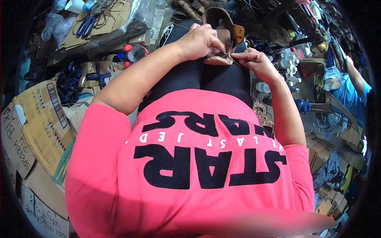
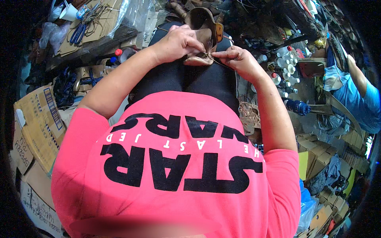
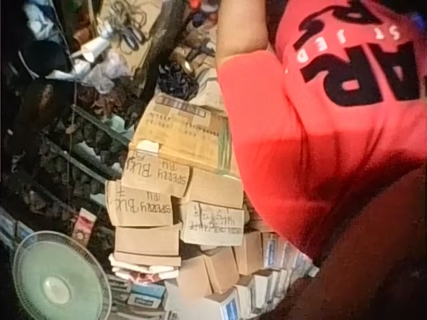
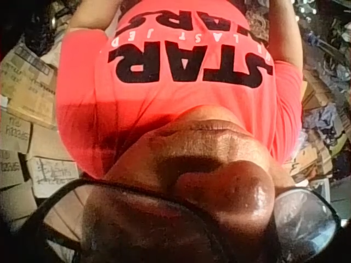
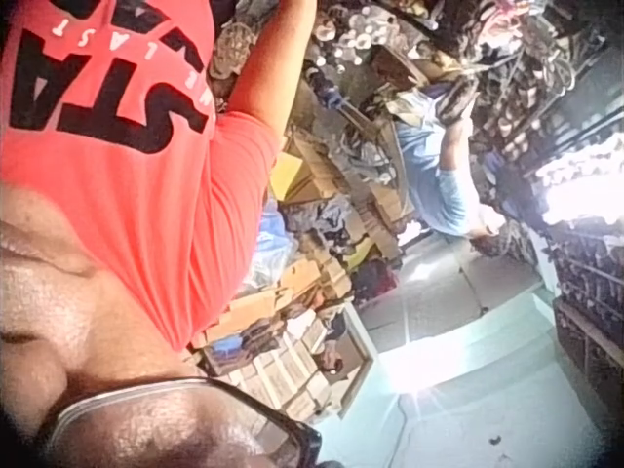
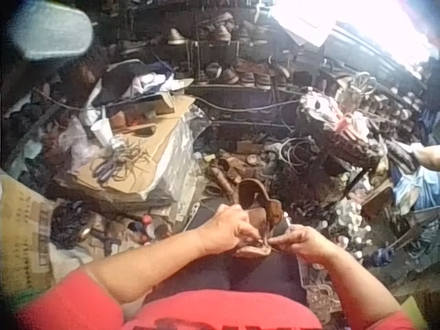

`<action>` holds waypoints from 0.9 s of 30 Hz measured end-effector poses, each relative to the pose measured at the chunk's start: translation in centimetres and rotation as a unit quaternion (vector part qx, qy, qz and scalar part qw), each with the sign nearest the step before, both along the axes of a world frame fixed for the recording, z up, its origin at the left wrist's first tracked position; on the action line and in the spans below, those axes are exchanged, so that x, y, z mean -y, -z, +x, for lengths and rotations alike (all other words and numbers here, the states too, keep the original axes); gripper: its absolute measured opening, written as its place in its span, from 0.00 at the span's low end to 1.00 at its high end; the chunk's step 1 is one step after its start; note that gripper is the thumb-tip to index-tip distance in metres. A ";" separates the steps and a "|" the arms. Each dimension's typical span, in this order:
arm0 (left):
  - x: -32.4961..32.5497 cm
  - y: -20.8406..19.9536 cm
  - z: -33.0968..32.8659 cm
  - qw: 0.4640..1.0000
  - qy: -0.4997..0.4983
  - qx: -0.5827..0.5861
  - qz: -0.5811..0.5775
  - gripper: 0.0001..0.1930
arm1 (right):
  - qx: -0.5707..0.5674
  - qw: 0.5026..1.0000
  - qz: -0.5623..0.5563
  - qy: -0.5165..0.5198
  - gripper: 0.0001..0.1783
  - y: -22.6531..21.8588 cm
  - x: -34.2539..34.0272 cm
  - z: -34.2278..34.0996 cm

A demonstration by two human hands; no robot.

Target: Stitching the upper parts of a leather shoe by hand with needle and thread.

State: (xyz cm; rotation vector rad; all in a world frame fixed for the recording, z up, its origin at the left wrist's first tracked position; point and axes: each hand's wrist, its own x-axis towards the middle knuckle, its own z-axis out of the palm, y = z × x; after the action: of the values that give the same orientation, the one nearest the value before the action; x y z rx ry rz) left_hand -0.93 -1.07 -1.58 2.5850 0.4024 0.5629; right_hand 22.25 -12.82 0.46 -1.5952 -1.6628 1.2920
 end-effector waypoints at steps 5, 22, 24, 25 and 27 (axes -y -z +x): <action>0.9 -0.2 -0.7 0.998 -0.052 -0.015 0.035 0.11 | -0.024 0.998 0.050 0.025 0.21 0.7 0.6 -0.3; 2.4 -1.0 1.5 0.966 -0.154 -0.104 -0.180 0.07 | -0.124 0.981 -0.012 0.148 0.09 0.8 0.7 -2.5; 2.5 -1.1 1.9 0.962 -0.155 -0.108 -0.195 0.07 | -0.106 0.983 0.002 0.149 0.07 0.7 0.2 -2.6; 2.5 -1.1 2.0 0.958 -0.156 -0.113 -0.210 0.07 | -0.050 0.990 -0.012 0.130 0.07 0.5 -0.2 -2.4; 2.7 -1.7 2.0 0.975 -0.136 -0.117 -0.132 0.06 | 0.008 0.993 -0.028 0.116 0.06 0.0 -0.8 -2.3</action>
State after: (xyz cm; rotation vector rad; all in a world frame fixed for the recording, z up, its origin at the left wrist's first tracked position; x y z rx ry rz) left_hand 1.05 -3.75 0.14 2.3585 0.8594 0.2681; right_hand 19.95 -11.99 0.50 -1.7758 -1.4129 1.2175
